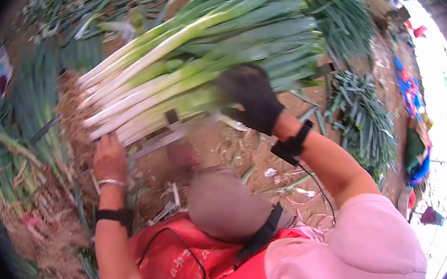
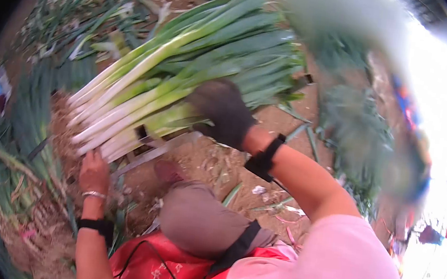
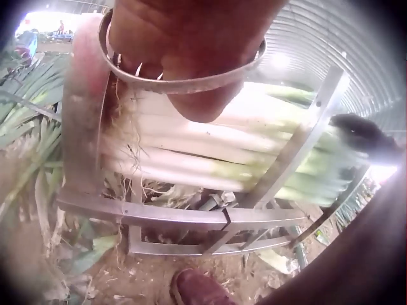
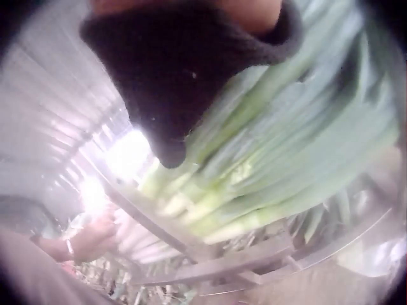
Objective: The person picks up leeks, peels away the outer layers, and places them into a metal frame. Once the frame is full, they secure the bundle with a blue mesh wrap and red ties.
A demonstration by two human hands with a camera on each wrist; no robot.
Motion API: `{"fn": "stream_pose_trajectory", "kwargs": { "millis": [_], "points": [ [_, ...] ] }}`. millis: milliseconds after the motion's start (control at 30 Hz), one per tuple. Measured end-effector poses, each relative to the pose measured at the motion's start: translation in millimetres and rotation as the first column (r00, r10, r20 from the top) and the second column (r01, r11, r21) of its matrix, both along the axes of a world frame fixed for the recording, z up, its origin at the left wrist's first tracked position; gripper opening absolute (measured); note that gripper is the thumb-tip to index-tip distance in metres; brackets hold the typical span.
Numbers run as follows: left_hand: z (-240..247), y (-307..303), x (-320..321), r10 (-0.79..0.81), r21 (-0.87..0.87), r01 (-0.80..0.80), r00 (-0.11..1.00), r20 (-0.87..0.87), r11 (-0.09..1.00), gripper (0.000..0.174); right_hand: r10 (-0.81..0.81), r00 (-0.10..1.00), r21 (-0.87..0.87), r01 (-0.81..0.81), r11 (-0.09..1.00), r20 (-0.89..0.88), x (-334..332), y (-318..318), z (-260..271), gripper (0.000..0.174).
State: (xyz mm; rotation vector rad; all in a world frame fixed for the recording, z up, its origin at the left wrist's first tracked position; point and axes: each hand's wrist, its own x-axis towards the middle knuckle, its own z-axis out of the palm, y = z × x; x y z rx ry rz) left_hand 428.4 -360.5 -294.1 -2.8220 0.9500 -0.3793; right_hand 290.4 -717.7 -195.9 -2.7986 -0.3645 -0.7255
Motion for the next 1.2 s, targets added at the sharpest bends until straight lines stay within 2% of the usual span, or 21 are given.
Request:
{"fn": "stream_pose_trajectory", "kwargs": {
  "millis": [33, 67, 167, 200, 267, 300, 333, 367, 467, 533, 600, 633, 800, 900, 967, 1000, 1067, 1100, 1167, 1200],
  "points": [
    [-2.2, 4.2, 0.8, 0.025, -0.04, -0.028, 0.997, -0.069, 0.999, 0.036, -0.053, 0.999, 0.004, 0.053, 0.999, 0.01, -1.6, 7.9, 2.9, 0.048],
    [-3.9, 6.9, 1.8, 0.011, -0.095, -0.016, 0.998, -0.057, 0.995, 0.036, -0.105, 0.994, 0.008, 0.105, 0.994, 0.014, 1.9, 16.9, 6.2, 0.047],
    [8.1, 1.4, -2.2, 0.009, -0.24, -0.037, 0.993, -0.118, 0.97, 0.04, -0.028, 1.0, -0.039, 0.028, 0.999, 0.015, 32.3, 38.9, 1.4, 0.044],
    [14.4, -0.5, -4.3, 0.044, -0.22, -0.068, 0.993, -0.112, 0.973, 0.04, 0.003, 0.999, -0.084, 0.001, 0.996, 0.048, 48.2, 44.9, -3.3, 0.043],
    [25.0, -4.1, -7.4, 0.113, -0.256, -0.161, 0.975, -0.191, 0.953, 0.054, 0.015, 0.999, -0.085, -0.011, 0.996, 0.045, 68.2, 54.1, -12.6, 0.04],
    [29.0, -5.3, -7.4, 0.138, -0.243, -0.181, 0.973, -0.186, 0.953, 0.054, -0.026, 0.996, -0.123, 0.015, 0.992, -0.088, 71.7, 55.0, -15.0, 0.041],
    [32.6, -7.4, -6.5, 0.065, -0.284, -0.099, 0.99, -0.126, 0.954, 0.06, -0.075, 0.973, -0.172, 0.038, 0.984, -0.217, 75.0, 54.7, -16.5, 0.042],
    [34.3, -9.0, -4.3, -0.011, -0.321, -0.011, 0.998, -0.065, 0.947, 0.067, -0.062, 0.975, -0.165, 0.026, 0.986, -0.215, 75.3, 56.8, -16.3, 0.04],
    [33.8, -11.3, 3.1, -0.007, -0.293, -0.037, 0.989, -0.147, 0.955, 0.073, -0.073, 0.964, -0.078, 0.055, 0.995, -0.257, 78.1, 60.3, -20.5, 0.039],
    [41.1, -12.2, 12.4, -0.01, -0.269, -0.021, 0.993, -0.115, 0.963, 0.073, -0.097, 0.969, -0.095, 0.077, 0.993, -0.226, 86.6, 61.8, -19.1, 0.038],
    [39.7, -10.5, 18.9, -0.01, -0.189, -0.045, 0.96, -0.28, 0.981, 0.074, -0.027, 0.968, -0.107, 0.0, 0.994, -0.249, 86.5, 63.9, -20.1, 0.035],
    [40.2, -9.6, 20.7, -0.006, -0.212, -0.055, 0.961, -0.277, 0.976, 0.072, -0.014, 0.97, -0.067, -0.002, 0.998, -0.244, 84.0, 65.1, -21.3, 0.036],
    [32.4, -14.6, 22.5, 0.017, -0.277, -0.091, 0.966, -0.258, 0.957, 0.067, -0.04, 0.948, -0.112, 0.004, 0.994, -0.316, 89.0, 64.1, -24.4, 0.036],
    [33.8, -9.7, 19.4, 0.014, -0.279, -0.098, 0.957, -0.29, 0.955, 0.069, -0.012, 0.961, -0.129, -0.025, 0.991, -0.278, 98.2, 60.8, -13.2, 0.035],
    [32.4, -8.4, 20.0, 0.018, -0.275, -0.106, 0.952, -0.305, 0.956, 0.069, 0.052, 0.984, -0.086, -0.068, 0.994, -0.173, 114.0, 47.1, 5.9, 0.034],
    [31.2, -8.7, 20.0, 0.029, -0.265, -0.121, 0.945, -0.327, 0.957, 0.069, 0.033, 0.986, -0.081, -0.047, 0.996, -0.166, 131.3, 44.4, 16.8, 0.035],
    [29.5, -9.6, 20.2, 0.015, -0.279, -0.109, 0.947, -0.321, 0.954, 0.07, 0.018, 1.0, -0.194, -0.015, 0.981, 0.014, 165.1, 38.4, 6.4, 0.037],
    [29.1, -8.2, 19.8, 0.014, -0.29, -0.109, 0.95, -0.313, 0.951, 0.07, 0.022, 1.0, -0.194, -0.02, 0.981, 0.012, 169.9, 36.7, -2.7, 0.037],
    [28.6, -6.4, 22.3, 0.005, -0.301, -0.104, 0.95, -0.313, 0.948, 0.07, -0.095, 0.966, -0.339, 0.008, 0.941, -0.24, 182.6, 44.1, -11.2, 0.039],
    [28.9, -6.5, 23.5, -0.017, -0.314, -0.088, 0.949, -0.316, 0.945, 0.07, -0.088, 0.968, -0.334, 0.005, 0.943, -0.235, 182.9, 46.3, -10.3, 0.039]
  ]
}}
